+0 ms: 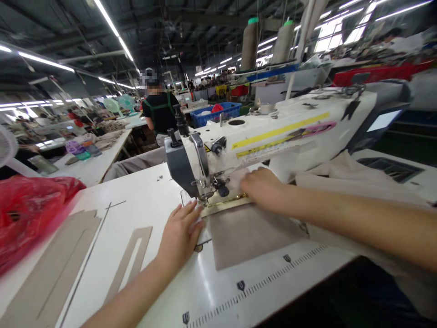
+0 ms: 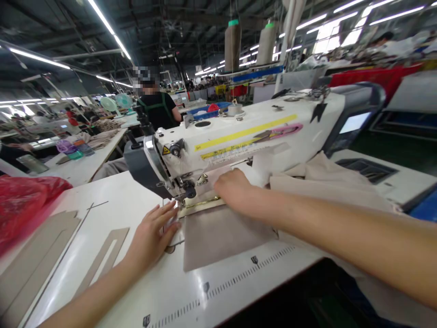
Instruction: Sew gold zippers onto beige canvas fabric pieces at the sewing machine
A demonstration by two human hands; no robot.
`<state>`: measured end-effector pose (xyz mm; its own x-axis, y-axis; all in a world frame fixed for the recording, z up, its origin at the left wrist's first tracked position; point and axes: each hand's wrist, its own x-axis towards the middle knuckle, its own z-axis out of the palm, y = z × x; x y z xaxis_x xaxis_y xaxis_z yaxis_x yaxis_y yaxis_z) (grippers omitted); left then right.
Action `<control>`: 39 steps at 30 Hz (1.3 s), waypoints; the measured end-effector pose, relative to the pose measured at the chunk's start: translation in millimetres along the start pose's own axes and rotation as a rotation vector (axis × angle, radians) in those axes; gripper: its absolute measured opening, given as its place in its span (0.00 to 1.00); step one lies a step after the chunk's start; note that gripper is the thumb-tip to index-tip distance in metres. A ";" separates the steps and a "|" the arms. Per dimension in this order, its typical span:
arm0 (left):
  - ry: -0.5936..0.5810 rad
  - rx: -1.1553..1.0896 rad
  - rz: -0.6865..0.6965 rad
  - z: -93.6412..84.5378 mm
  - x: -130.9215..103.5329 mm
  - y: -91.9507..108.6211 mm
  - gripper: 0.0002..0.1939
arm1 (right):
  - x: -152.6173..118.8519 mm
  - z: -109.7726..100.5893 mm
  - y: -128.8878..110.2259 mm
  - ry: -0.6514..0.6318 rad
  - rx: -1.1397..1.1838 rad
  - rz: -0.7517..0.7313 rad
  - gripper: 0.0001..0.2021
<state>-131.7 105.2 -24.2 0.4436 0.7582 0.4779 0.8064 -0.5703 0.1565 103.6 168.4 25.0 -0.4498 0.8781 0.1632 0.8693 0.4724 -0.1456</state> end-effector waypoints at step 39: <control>0.034 -0.002 0.046 22.4 16.5 -3.5 0.07 | 1.9 70.0 -38.9 0.061 0.072 -0.308 0.12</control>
<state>-118.4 126.7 -36.2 0.4664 0.7203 0.5135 0.7848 -0.6048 0.1356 54.5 157.0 -37.3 -0.6749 0.6877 0.2678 0.6763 0.7215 -0.1484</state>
